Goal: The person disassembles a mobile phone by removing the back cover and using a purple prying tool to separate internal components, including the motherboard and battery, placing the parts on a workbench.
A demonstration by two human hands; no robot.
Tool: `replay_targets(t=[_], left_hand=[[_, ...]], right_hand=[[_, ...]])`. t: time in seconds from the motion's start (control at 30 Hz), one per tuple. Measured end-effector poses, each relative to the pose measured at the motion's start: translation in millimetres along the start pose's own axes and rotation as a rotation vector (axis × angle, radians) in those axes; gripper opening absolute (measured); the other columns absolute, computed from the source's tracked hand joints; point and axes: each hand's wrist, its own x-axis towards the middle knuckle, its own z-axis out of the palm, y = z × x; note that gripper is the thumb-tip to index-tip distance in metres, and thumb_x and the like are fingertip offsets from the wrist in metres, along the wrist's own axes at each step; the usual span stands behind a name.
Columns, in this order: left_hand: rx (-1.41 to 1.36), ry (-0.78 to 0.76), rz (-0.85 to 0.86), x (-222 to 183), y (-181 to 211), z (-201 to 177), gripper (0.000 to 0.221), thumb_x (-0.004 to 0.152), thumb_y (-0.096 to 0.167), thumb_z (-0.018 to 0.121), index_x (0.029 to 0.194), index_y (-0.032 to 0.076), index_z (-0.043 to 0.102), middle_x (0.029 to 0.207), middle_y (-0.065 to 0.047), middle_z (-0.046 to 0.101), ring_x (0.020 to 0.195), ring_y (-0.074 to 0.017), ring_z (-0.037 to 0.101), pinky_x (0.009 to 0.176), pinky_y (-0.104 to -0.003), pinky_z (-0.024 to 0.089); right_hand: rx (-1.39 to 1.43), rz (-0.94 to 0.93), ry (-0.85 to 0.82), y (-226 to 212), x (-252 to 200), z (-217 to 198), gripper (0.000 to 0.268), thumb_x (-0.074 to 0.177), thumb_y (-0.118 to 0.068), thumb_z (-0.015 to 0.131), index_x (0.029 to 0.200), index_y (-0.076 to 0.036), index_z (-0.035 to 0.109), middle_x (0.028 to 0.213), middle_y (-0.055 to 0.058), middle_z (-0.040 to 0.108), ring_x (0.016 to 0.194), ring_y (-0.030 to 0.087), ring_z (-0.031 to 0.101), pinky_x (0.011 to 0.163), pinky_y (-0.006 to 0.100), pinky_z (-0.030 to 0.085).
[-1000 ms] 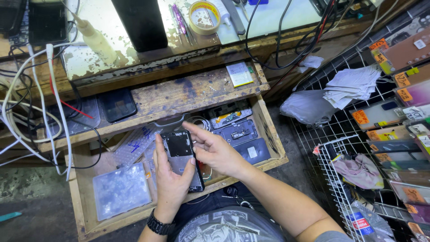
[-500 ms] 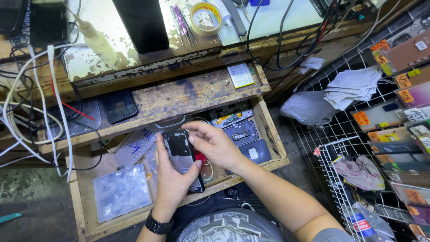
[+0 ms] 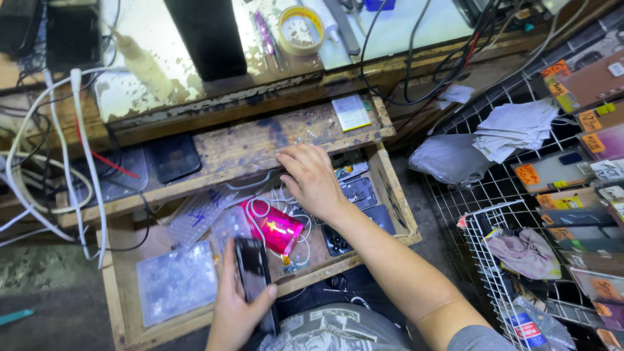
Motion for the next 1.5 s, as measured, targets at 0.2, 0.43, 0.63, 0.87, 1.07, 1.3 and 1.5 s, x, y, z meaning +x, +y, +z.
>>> replay_targets(t=[0.2,0.43,0.63,0.87,1.07,1.3,1.5], left_hand=[[-0.171,0.036,0.005,-23.3,-40.8,-17.8,0.114,0.073,-0.005,0.072,0.163,0.0,0.003,0.162,-0.017,0.029,0.144,-0.0243,0.036,0.116,-0.037,0.027],[-0.23,-0.008,-0.111,-21.4,-25.4,-23.6,0.112,0.075,-0.003,0.072,0.164,0.001,0.004,0.16,-0.018,0.034,0.142,-0.0243,0.04,0.114,-0.037,0.032],[-0.229,0.021,-0.084,-25.6,-20.5,-19.0,0.108,0.077,-0.004,0.07,0.164,0.001,0.007,0.161,-0.018,0.032,0.144,-0.0248,0.038,0.117,-0.038,0.03],[-0.322,0.034,-0.145,-48.6,-35.6,-24.3,0.105,0.078,0.003,0.069,0.167,0.005,0.012,0.146,-0.018,0.045,0.103,-0.0224,0.059,0.08,-0.036,0.056],[-0.387,0.037,-0.055,-50.7,-56.9,-25.9,0.105,0.08,0.008,0.07,0.168,0.005,0.011,0.143,-0.019,0.044,0.1,-0.0217,0.06,0.076,-0.037,0.059],[-0.417,0.053,0.033,-29.3,-44.7,-26.6,0.102,0.081,0.009,0.068,0.168,0.002,0.014,0.144,-0.018,0.045,0.102,-0.0229,0.06,0.077,-0.038,0.06],[-0.429,0.108,0.098,-11.0,-30.7,-25.1,0.098,0.085,0.009,0.066,0.169,0.002,0.016,0.145,-0.017,0.045,0.104,-0.0222,0.059,0.083,-0.035,0.056]], right_hand=[[-0.001,0.066,0.012,3.2,-1.8,7.2,0.025,0.091,-0.009,0.074,0.115,-0.008,0.071,0.121,0.005,0.07,0.12,0.026,0.061,0.106,0.043,0.043],[-0.024,-0.055,0.057,-8.7,-29.1,-4.5,0.035,0.084,-0.008,0.071,0.118,0.0,0.069,0.131,0.015,0.064,0.125,0.036,0.058,0.109,0.051,0.039],[0.146,0.077,-0.163,-18.2,-89.3,0.9,0.022,0.092,-0.013,0.07,0.112,-0.005,0.071,0.122,0.011,0.066,0.116,0.032,0.062,0.102,0.044,0.046],[0.191,0.141,-0.672,-14.9,-126.8,-11.4,0.021,0.092,-0.029,0.07,0.101,-0.01,0.072,0.104,0.008,0.068,0.102,0.029,0.064,0.091,0.044,0.047],[0.186,-0.059,-0.605,-28.6,-150.5,-31.2,0.04,0.078,-0.039,0.077,0.101,-0.007,0.071,0.102,0.006,0.068,0.098,0.027,0.062,0.082,0.042,0.044],[0.103,-0.128,-0.504,-26.2,-141.6,-20.2,0.03,0.088,-0.036,0.074,0.103,-0.01,0.071,0.097,0.002,0.065,0.096,0.021,0.061,0.081,0.037,0.044],[0.09,-0.167,-0.484,-16.7,-116.8,-5.6,0.031,0.087,-0.038,0.074,0.1,-0.01,0.071,0.09,0.002,0.062,0.092,0.022,0.061,0.079,0.038,0.044]])
